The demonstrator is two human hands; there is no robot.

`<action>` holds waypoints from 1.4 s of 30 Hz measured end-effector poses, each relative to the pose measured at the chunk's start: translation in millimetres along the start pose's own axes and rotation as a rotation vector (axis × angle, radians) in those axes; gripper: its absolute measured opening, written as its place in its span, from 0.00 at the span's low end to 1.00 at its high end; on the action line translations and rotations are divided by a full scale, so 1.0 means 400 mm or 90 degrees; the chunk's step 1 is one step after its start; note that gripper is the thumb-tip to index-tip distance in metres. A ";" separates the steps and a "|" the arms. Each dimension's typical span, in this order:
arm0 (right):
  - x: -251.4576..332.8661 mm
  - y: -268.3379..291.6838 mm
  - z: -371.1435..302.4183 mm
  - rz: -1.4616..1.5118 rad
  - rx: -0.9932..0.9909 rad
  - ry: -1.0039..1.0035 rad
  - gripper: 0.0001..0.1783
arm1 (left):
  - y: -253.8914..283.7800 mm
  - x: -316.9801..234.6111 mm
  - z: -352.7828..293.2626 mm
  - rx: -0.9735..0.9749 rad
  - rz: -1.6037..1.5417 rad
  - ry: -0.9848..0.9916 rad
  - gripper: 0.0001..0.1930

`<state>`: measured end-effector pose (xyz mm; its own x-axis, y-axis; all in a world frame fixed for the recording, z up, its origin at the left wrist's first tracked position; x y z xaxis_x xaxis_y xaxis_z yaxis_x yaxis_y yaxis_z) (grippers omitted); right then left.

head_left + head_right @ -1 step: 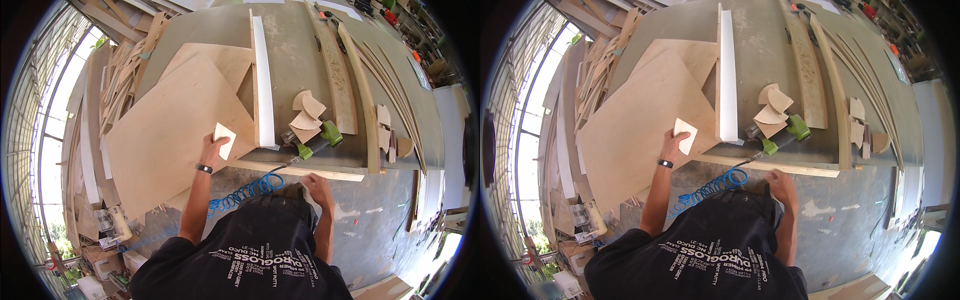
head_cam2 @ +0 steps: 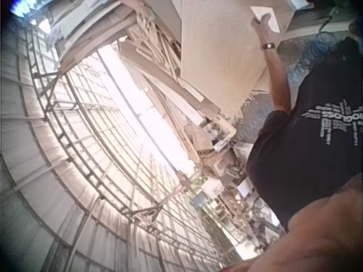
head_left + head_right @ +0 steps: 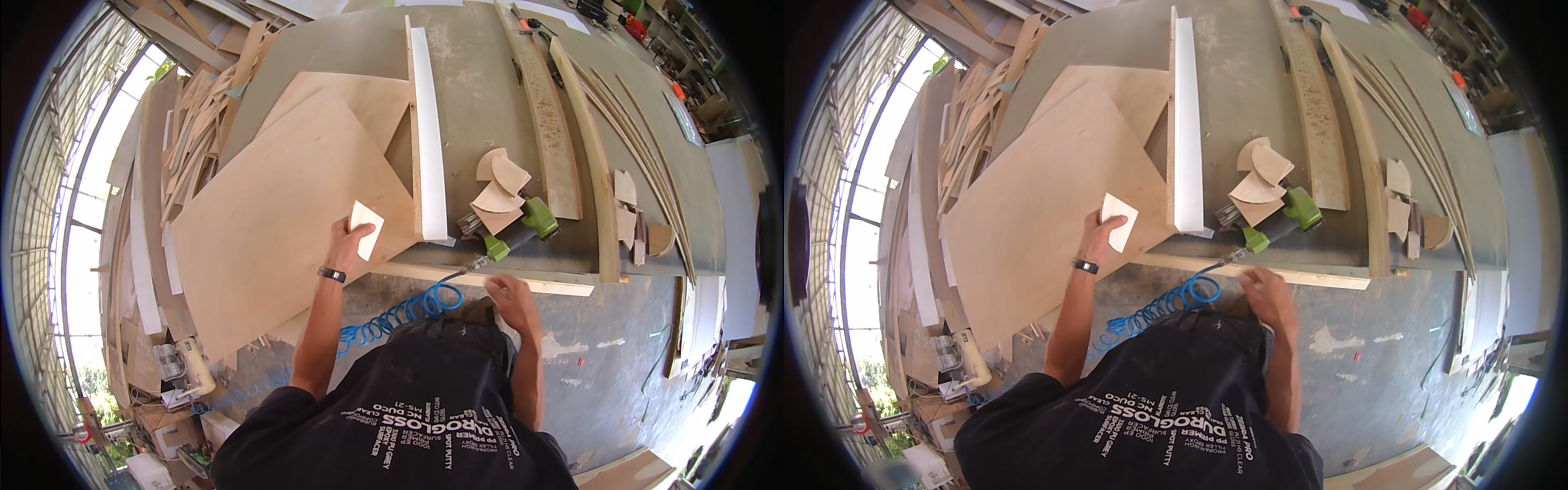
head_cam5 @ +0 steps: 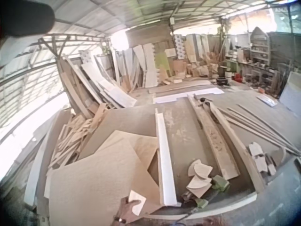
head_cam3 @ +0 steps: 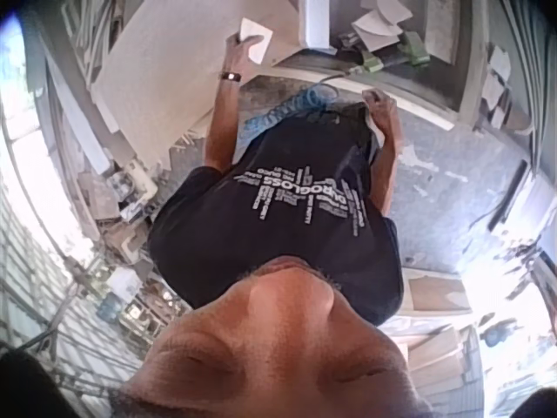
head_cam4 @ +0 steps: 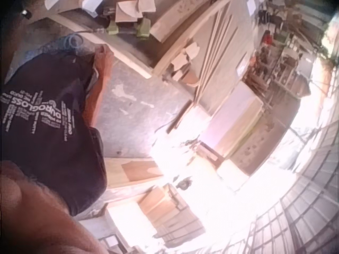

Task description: The person assembles a wooden structure by attaching curved and straight wooden pieces to a large plywood board. They use a pneumatic nail gun to secure the pieces in place, repeatedly positioning and fastening them along the edges of the board.

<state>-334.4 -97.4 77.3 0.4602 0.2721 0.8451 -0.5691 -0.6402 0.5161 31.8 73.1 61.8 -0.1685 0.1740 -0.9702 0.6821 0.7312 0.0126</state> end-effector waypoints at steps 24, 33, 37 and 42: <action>0.169 -0.151 0.795 -0.303 -0.059 0.064 0.19 | -0.265 -0.163 0.326 0.136 0.472 -0.151 0.16; 0.213 -0.166 0.961 -0.234 0.047 0.103 0.24 | -0.285 -0.062 0.492 0.076 0.512 -0.153 0.14; 0.210 -0.173 1.046 -0.189 0.023 0.147 0.25 | -0.297 -0.084 0.495 0.054 0.465 -0.061 0.14; 0.166 -0.156 1.119 -0.251 0.055 0.162 0.28 | -0.294 -0.049 0.523 0.028 0.566 -0.148 0.16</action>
<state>36.6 -361.0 38.6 0.4421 0.6666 0.6002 -0.3210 -0.5072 0.7998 103.7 -154.2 28.6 0.5752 0.5199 -0.6315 0.5192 0.3646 0.7730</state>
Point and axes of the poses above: each hand's wrist, its own z-axis towards the middle knuckle, its own y-axis out of the back of the hand, x = y × z, the point moved 3 cm from there along z, towards the middle knuckle, and after that the axes turned 3 degrees about z, right-handed, at the moved point
